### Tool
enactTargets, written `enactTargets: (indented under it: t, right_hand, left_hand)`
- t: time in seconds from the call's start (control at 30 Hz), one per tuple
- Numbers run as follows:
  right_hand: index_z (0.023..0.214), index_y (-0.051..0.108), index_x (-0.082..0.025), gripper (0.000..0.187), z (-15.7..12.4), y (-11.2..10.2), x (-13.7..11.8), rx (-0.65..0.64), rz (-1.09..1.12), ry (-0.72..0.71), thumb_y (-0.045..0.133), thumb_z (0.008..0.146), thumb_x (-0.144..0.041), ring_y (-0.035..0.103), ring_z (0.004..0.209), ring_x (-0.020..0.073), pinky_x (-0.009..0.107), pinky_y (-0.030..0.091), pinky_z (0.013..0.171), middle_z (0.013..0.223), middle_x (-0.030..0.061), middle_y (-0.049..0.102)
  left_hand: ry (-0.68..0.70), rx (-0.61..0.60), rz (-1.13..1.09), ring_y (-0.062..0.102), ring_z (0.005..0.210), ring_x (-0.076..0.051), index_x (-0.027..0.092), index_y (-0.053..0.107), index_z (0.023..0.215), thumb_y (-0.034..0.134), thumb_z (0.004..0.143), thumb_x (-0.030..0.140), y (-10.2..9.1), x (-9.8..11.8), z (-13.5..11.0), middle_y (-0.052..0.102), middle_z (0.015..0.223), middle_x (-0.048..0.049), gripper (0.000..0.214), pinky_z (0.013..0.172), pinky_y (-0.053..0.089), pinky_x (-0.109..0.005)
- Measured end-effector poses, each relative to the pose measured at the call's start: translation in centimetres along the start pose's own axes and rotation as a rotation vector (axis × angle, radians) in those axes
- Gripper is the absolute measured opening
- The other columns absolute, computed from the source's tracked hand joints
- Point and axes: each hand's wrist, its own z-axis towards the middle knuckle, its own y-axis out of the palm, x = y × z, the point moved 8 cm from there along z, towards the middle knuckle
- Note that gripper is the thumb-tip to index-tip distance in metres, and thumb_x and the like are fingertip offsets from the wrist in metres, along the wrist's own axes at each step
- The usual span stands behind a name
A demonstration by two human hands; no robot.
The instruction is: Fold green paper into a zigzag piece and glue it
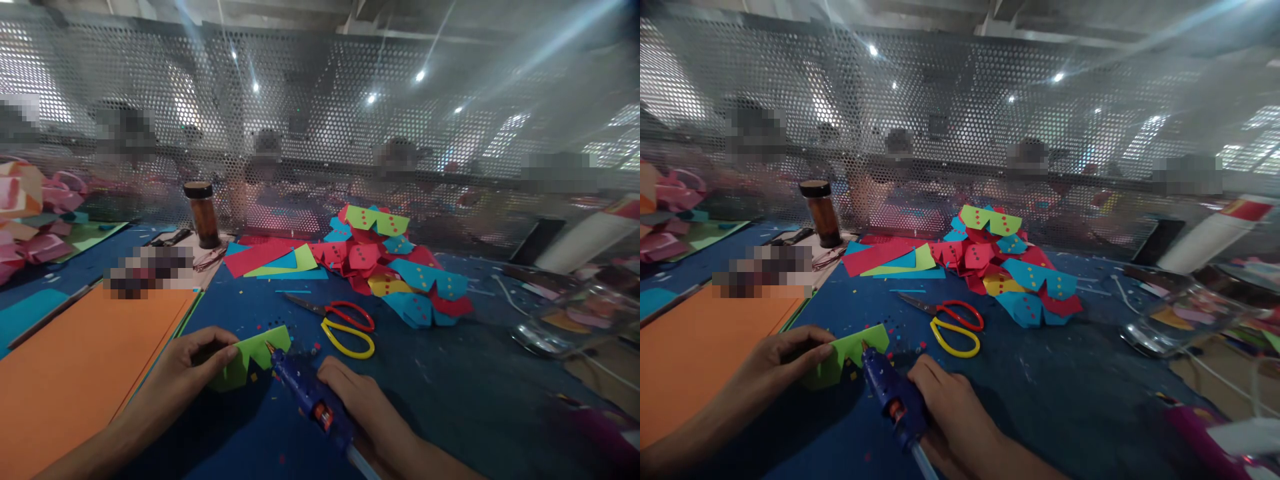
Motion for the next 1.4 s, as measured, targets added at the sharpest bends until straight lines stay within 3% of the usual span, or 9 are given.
enactTargets:
  t: [0.33, 0.73, 1.07, 1.27, 1.3, 1.4]
  right_hand:
    - [0.083, 0.047, -0.022, 0.015, 0.1, -0.1, -0.2, -0.033, -0.028, 0.016, 0.055, 0.077, -0.011, 0.060, 0.066, 0.0108, 0.020, 0.037, 0.054, 0.081, -0.0017, 0.059]
    - [0.079, 0.041, -0.022, 0.017, 0.0, -0.3, -0.4, 0.037, -0.108, -0.065, 0.052, 0.074, -0.010, 0.055, 0.057, 0.0085, 0.022, 0.027, 0.048, 0.077, -0.0031, 0.056]
    - [0.079, 0.044, -0.022, 0.014, -0.1, 0.2, 0.6, -0.007, -0.045, 0.021, 0.054, 0.076, -0.012, 0.058, 0.062, 0.0103, 0.021, 0.031, 0.051, 0.078, -0.0021, 0.056]
    - [0.075, 0.042, -0.022, 0.021, 0.2, -0.7, -0.1, 0.007, 0.014, 0.039, 0.060, 0.083, -0.028, 0.049, 0.055, 0.0088, 0.021, 0.032, 0.049, 0.073, -0.0034, 0.052]
    - [0.073, 0.041, -0.022, 0.025, 0.3, -1.5, -0.1, 0.065, 0.039, 0.079, 0.060, 0.085, -0.032, 0.047, 0.055, 0.0090, 0.022, 0.032, 0.049, 0.071, -0.0034, 0.051]
    - [0.070, 0.043, -0.022, 0.030, 0.7, -2.0, -0.7, 0.036, 0.185, 0.141, 0.058, 0.087, -0.041, 0.048, 0.059, 0.0111, 0.023, 0.039, 0.053, 0.069, -0.0021, 0.050]
  left_hand:
    - [-0.018, -0.020, -0.018, 0.059, 0.060, -0.017, 0.019, 0.071, 0.079, 0.067, 0.076, 0.054, 0.1, -0.4, -0.1, 0.066, 0.066, -0.0028, 0.035, 0.054, 0.045, -0.024]
    - [-0.006, -0.036, 0.001, 0.060, 0.063, -0.018, 0.018, 0.071, 0.080, 0.066, 0.078, 0.050, 0.2, 0.0, -0.2, 0.067, 0.069, -0.0041, 0.032, 0.056, 0.046, -0.025]
    - [0.014, 0.014, -0.025, 0.060, 0.059, -0.019, 0.020, 0.073, 0.076, 0.070, 0.074, 0.046, -0.1, 0.4, -0.2, 0.067, 0.065, -0.0049, 0.026, 0.053, 0.046, -0.025]
    - [-0.005, 0.035, -0.010, 0.060, 0.062, -0.019, 0.018, 0.072, 0.077, 0.070, 0.075, 0.048, -0.5, 0.1, -0.1, 0.067, 0.067, -0.0048, 0.030, 0.054, 0.046, -0.025]
    - [-0.009, 0.032, -0.019, 0.060, 0.061, -0.019, 0.018, 0.072, 0.077, 0.070, 0.075, 0.049, -0.5, 0.0, 0.0, 0.067, 0.066, -0.0049, 0.031, 0.054, 0.046, -0.025]
    - [0.005, 0.046, -0.033, 0.059, 0.060, -0.018, 0.018, 0.072, 0.078, 0.070, 0.075, 0.050, -0.8, -0.1, 0.2, 0.067, 0.066, -0.0051, 0.032, 0.053, 0.044, -0.024]
